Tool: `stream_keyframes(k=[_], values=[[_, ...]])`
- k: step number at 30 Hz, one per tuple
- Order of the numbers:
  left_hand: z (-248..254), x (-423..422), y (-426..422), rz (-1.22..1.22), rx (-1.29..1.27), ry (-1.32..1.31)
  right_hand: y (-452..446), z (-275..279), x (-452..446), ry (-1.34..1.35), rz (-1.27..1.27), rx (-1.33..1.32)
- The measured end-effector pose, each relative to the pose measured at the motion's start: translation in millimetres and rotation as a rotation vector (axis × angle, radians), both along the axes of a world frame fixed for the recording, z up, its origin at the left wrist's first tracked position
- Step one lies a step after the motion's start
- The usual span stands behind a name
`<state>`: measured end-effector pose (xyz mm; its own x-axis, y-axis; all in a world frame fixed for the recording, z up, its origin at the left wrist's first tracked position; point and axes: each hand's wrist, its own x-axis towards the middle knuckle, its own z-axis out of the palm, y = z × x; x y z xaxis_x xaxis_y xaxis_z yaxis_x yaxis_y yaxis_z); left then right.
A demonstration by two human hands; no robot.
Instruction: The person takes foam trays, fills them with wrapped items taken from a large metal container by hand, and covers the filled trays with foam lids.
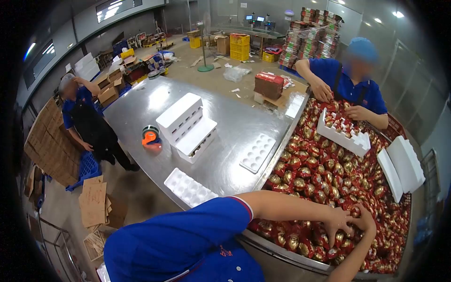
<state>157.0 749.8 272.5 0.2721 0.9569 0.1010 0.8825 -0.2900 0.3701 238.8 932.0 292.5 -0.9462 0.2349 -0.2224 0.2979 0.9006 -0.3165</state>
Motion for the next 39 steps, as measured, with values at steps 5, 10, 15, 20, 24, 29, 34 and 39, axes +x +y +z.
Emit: stream_keyframes(k=[5, 10, 15, 20, 24, 29, 34, 39], values=[[9.9, 5.8, 0.2, -0.057, -0.066, 0.073, -4.6, 0.7, 4.6, -0.018, -0.056, -0.023], [9.2, 16.9, 5.4, 0.008, -0.033, 0.19, 11.7, -17.4, 5.1, 0.035, -0.047, -0.038], [17.9, 16.5, -1.0, 0.003, -0.022, 0.154, -13.8, 5.5, 3.3, -0.064, -0.074, 0.083], [20.1, 16.1, -3.1, 0.027, -0.025, 0.168, -13.4, 2.2, 4.5, -0.095, -0.087, 0.139], [15.2, 16.4, -4.9, 0.049, -0.014, 0.142, -21.5, 11.4, 4.3, -0.095, -0.117, 0.109], [15.5, 13.6, -4.4, 0.001, -0.072, 0.105, -20.9, 13.5, 3.0, -0.133, -0.133, 0.069], [14.4, 12.2, -5.1, -0.007, -0.047, 0.09, -22.2, 13.0, 3.3, -0.141, -0.158, 0.078], [10.4, 12.1, -5.8, 0.008, -0.009, 0.064, -20.2, 11.4, 3.7, -0.099, -0.119, 0.074]])
